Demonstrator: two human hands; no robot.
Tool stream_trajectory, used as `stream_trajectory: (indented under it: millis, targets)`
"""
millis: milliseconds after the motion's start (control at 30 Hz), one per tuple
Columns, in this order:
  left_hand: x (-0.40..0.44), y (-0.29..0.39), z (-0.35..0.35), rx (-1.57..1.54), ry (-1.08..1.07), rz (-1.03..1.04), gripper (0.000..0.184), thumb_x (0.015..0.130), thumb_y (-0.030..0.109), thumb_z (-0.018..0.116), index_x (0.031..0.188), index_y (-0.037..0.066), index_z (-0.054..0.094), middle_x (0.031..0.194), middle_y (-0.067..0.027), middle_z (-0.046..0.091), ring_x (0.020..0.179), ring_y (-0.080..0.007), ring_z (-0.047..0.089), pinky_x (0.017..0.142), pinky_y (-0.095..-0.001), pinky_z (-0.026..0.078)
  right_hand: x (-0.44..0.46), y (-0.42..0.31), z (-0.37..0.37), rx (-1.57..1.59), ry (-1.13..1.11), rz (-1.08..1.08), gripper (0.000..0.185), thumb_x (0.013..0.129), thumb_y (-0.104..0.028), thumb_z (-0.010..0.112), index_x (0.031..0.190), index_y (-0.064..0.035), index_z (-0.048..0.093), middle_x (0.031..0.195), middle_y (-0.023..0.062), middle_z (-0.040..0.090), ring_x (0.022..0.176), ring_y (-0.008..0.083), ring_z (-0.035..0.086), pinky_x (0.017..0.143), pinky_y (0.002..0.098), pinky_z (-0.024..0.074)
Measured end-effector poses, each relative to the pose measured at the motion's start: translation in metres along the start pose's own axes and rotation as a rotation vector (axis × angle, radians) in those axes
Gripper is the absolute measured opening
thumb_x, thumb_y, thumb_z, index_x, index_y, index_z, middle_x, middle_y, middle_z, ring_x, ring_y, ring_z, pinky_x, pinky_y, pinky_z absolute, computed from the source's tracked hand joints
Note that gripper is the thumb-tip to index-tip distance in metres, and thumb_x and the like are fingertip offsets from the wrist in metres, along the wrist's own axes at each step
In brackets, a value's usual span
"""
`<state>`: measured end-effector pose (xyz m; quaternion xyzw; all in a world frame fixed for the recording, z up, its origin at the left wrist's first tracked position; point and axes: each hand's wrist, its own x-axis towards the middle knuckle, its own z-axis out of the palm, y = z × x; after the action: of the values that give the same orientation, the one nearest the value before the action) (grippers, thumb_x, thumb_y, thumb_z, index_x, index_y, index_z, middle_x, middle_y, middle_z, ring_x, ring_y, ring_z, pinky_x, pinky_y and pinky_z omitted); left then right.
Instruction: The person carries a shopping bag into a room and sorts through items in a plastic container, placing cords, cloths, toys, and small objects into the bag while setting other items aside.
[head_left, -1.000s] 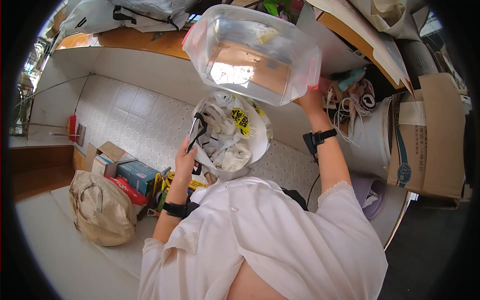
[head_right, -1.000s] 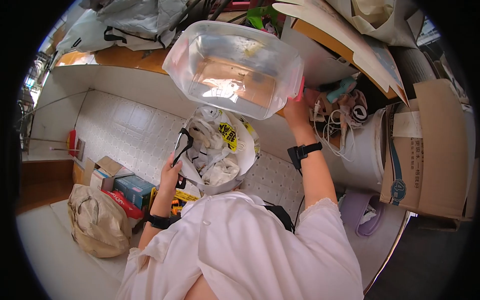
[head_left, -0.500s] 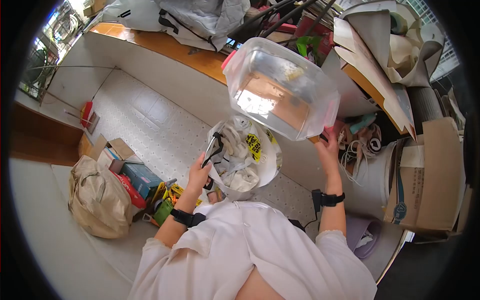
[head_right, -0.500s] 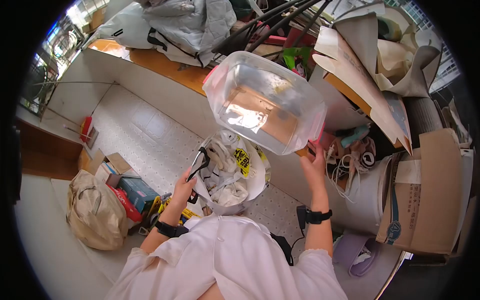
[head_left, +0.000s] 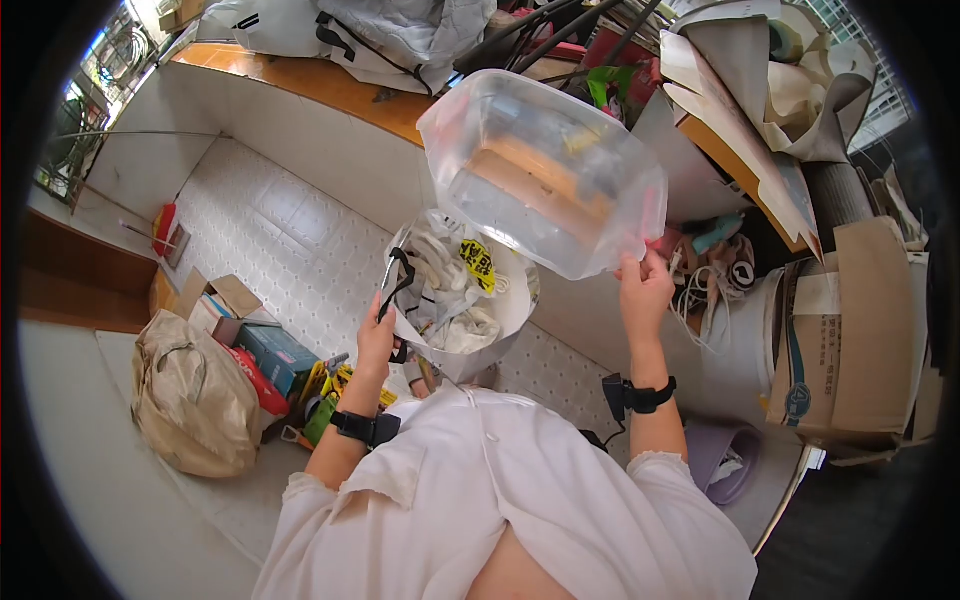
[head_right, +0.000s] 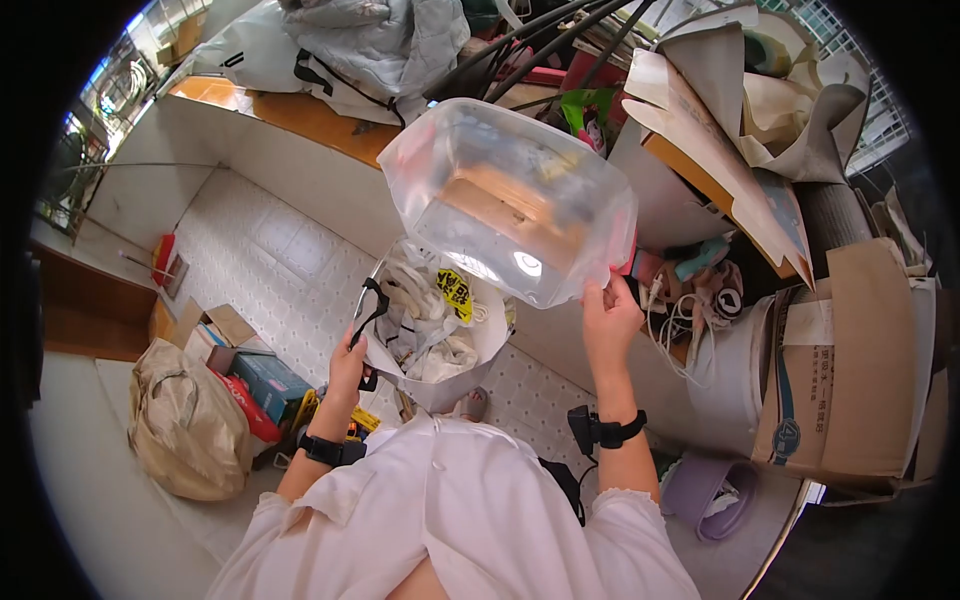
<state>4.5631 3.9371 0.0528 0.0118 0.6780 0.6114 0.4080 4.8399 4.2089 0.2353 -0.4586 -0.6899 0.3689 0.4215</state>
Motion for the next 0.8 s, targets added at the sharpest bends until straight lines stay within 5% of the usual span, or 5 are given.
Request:
stream_trajectory:
  millis: [100,333,433,533,800]
  targets:
    - [0.004,-0.001,-0.007,-0.044,0.062,0.034,0.054,0.104,0.022,0.060,0.156,0.012,0.047,0.082,0.0018,0.060,0.058,-0.0063,0.050,0.050,-0.0244,0.044,-0.021,-0.019,-0.002,-0.024,0.045,-0.017,0.031,0.098,-0.016,0.066,0.120,0.0067,0.069,0.085,0.0034,0.070,0.073,0.0079,0.065,0.069,0.0263,0.0552]
    - [-0.007,0.022,-0.010,-0.182,0.218,0.118,0.053,0.107,0.020,0.057,0.157,0.012,0.045,0.090,0.0018,0.060,0.059,-0.0030,0.047,0.050,-0.0226,0.042,-0.065,-0.052,0.025,-0.472,-0.040,-0.396,0.029,0.093,-0.011,0.068,0.117,0.0040,0.069,0.109,0.0180,0.074,0.079,0.0263,0.074,0.067,0.0348,0.0616]
    - [-0.015,0.024,-0.018,-0.097,0.201,0.145,0.052,0.106,0.018,0.058,0.156,0.011,0.047,0.106,-0.0040,0.070,0.075,-0.0081,0.061,0.067,-0.0244,0.051,-0.067,-0.049,0.044,-0.471,-0.200,-0.451,0.026,0.090,-0.005,0.068,0.114,0.0031,0.070,0.102,0.0160,0.073,0.078,0.0262,0.073,0.066,0.0340,0.0611]
    - [0.003,0.014,-0.022,0.019,0.236,0.316,0.048,0.103,0.013,0.059,0.150,0.008,0.054,0.141,-0.0147,0.065,0.129,-0.0187,0.059,0.109,-0.0287,0.041,-0.067,-0.043,0.065,-0.460,-0.237,-0.545,0.025,0.090,-0.004,0.068,0.114,0.0026,0.070,0.099,0.0153,0.073,0.078,0.0266,0.072,0.064,0.0351,0.0608]
    - [-0.004,0.011,-0.042,0.135,0.244,0.217,0.048,0.101,0.013,0.060,0.149,0.007,0.055,0.115,-0.0065,0.071,0.093,-0.0108,0.058,0.085,-0.0242,0.047,-0.056,-0.029,0.113,-0.643,-0.416,-0.831,0.030,0.086,-0.009,0.070,0.114,-0.0011,0.070,0.100,0.0106,0.071,0.089,0.0275,0.070,0.075,0.0368,0.0587]
